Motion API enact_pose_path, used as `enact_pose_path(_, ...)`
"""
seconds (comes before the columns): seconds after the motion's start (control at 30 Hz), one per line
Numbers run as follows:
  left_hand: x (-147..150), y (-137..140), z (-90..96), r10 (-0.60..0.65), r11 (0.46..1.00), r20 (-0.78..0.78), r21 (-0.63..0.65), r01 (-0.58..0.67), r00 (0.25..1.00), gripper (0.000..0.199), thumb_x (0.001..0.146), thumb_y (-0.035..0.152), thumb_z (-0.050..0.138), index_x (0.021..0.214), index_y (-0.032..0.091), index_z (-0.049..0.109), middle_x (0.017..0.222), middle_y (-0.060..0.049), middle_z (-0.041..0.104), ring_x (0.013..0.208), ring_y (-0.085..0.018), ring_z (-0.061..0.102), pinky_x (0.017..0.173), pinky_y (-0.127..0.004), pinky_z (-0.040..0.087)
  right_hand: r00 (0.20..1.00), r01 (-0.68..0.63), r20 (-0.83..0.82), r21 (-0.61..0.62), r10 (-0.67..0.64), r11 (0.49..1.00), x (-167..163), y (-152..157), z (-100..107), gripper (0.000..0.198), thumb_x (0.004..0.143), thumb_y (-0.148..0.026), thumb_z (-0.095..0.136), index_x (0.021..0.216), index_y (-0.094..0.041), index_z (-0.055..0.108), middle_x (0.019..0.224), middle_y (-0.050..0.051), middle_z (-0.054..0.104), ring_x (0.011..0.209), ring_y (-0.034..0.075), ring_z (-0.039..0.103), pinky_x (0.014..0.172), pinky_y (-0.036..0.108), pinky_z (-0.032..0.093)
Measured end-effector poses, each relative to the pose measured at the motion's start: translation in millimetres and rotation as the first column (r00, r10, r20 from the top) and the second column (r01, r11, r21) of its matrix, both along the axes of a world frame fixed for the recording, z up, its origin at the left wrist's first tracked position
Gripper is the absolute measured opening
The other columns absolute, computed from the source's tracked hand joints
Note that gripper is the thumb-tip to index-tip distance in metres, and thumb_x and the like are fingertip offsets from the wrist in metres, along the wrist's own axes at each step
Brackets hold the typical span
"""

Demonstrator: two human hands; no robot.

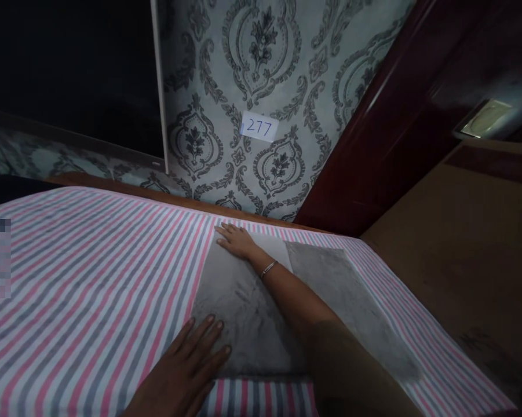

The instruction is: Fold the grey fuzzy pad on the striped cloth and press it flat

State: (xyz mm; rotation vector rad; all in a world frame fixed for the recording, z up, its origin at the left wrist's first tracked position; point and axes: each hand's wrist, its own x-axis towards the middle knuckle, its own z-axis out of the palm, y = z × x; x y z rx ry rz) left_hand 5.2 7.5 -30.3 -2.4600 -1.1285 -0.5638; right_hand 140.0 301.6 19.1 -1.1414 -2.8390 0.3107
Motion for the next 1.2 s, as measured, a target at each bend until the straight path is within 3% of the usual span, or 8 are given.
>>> enact_pose_path(0.17, -0.8, -0.9, 1.6, 0.005, 0.999, 0.006, -0.049, -0.005, 1.000, 0.056, 0.094, 0.024, 0.050, 0.148, 0.035, 0.042, 0.158, 0.001, 0.036, 0.146, -0.024, 0.033, 0.120, -0.045, 0.028, 0.987, 0.158, 0.007, -0.010, -0.158, 0.987, 2.8, 3.4, 7.3, 0.060, 0.102, -0.054, 0.025, 0.157, -0.028, 0.022, 0.165, 0.005, 0.016, 0.152, 0.028, 0.012, 0.119, 0.057, 0.014)
enact_pose_path(0.27, -0.2, -1.6, 3.1, -0.007, 0.997, 0.036, -0.076, 0.010, 0.999, 0.054, 0.095, 0.023, 0.050, 0.147, 0.036, 0.042, 0.159, 0.001, 0.036, 0.146, -0.024, 0.031, 0.121, -0.045, 0.027, 0.974, 0.224, 0.023, 0.004, -0.224, 0.974, 9.4, -12.5, 11.9, 0.062, 0.102, -0.054, 0.026, 0.157, -0.027, 0.019, 0.166, 0.008, 0.011, 0.152, 0.029, 0.009, 0.118, 0.059, 0.014)
enact_pose_path(0.33, -0.1, -1.7, 3.5, -0.013, 0.995, 0.063, -0.101, 0.019, 0.998, 0.053, 0.096, 0.023, 0.049, 0.146, 0.037, 0.044, 0.159, 0.002, 0.035, 0.147, -0.024, 0.030, 0.121, -0.046, 0.027, 0.987, 0.161, 0.012, 0.028, -0.162, 0.986, 18.9, -35.4, 12.4, 0.062, 0.102, -0.055, 0.028, 0.157, -0.029, 0.018, 0.166, 0.008, 0.009, 0.153, 0.029, 0.008, 0.118, 0.058, 0.014)
enact_pose_path(0.5, -3.3, -1.2, 2.6, -0.028, 0.992, 0.073, -0.122, 0.037, 0.997, 0.051, 0.096, 0.023, 0.049, 0.145, 0.038, 0.045, 0.159, 0.002, 0.035, 0.147, -0.025, 0.030, 0.120, -0.049, 0.025, 0.984, -0.177, 0.028, 0.071, 0.176, 0.982, 64.1, -111.9, 8.5, 0.063, 0.100, -0.059, 0.032, 0.156, -0.033, 0.022, 0.166, 0.004, 0.009, 0.153, 0.029, 0.004, 0.119, 0.059, 0.009)
enact_pose_path(0.63, 2.0, 1.5, 3.3, -0.040, 0.995, 0.111, -0.086, 0.050, 0.993, 0.050, 0.096, 0.023, 0.048, 0.144, 0.036, 0.047, 0.154, 0.000, 0.044, 0.145, -0.024, 0.033, 0.122, -0.053, 0.015, 0.984, -0.171, 0.058, 0.025, 0.169, 0.985, 106.3, -138.1, 7.2, 0.063, 0.100, -0.058, 0.032, 0.156, -0.032, 0.021, 0.166, 0.004, 0.012, 0.153, 0.027, 0.007, 0.119, 0.057, 0.010)
enact_pose_path(0.73, 24.1, 6.2, 7.9, -0.091, 0.991, 0.153, -0.082, 0.105, 0.984, 0.050, 0.096, 0.022, 0.046, 0.145, 0.031, 0.046, 0.151, -0.002, 0.049, 0.144, -0.024, 0.035, 0.123, -0.054, 0.011, 0.995, -0.092, 0.049, 0.018, 0.091, 0.996, 127.1, -131.6, 6.4, 0.061, 0.101, -0.055, 0.032, 0.156, -0.032, 0.021, 0.166, 0.005, 0.012, 0.153, 0.026, 0.007, 0.120, 0.055, 0.011)
enact_pose_path(0.93, 74.6, 16.2, 16.6, -0.167, 0.943, 0.062, -0.281, 0.178, 0.984, 0.063, 0.091, 0.032, 0.057, 0.151, 0.034, 0.036, 0.162, -0.004, 0.029, 0.148, -0.027, 0.026, 0.121, -0.054, 0.020, 1.000, -0.018, 0.010, 0.004, 0.018, 1.000, 140.5, -100.9, -1.6, 0.058, 0.102, -0.053, 0.030, 0.156, -0.032, 0.022, 0.165, 0.004, 0.013, 0.153, 0.026, 0.009, 0.119, 0.057, 0.013)
enact_pose_path(1.2, 73.0, 17.3, 18.5, -0.194, 0.955, 0.029, -0.223, 0.196, 0.981, 0.060, 0.093, 0.029, 0.054, 0.150, 0.038, 0.037, 0.159, 0.002, 0.034, 0.148, -0.025, 0.028, 0.120, -0.049, 0.025, 0.983, 0.183, -0.016, 0.002, -0.183, 0.983, 151.1, -51.4, -8.5, 0.061, 0.102, -0.056, 0.029, 0.156, -0.030, 0.023, 0.166, 0.004, 0.013, 0.153, 0.026, 0.009, 0.120, 0.055, 0.013)
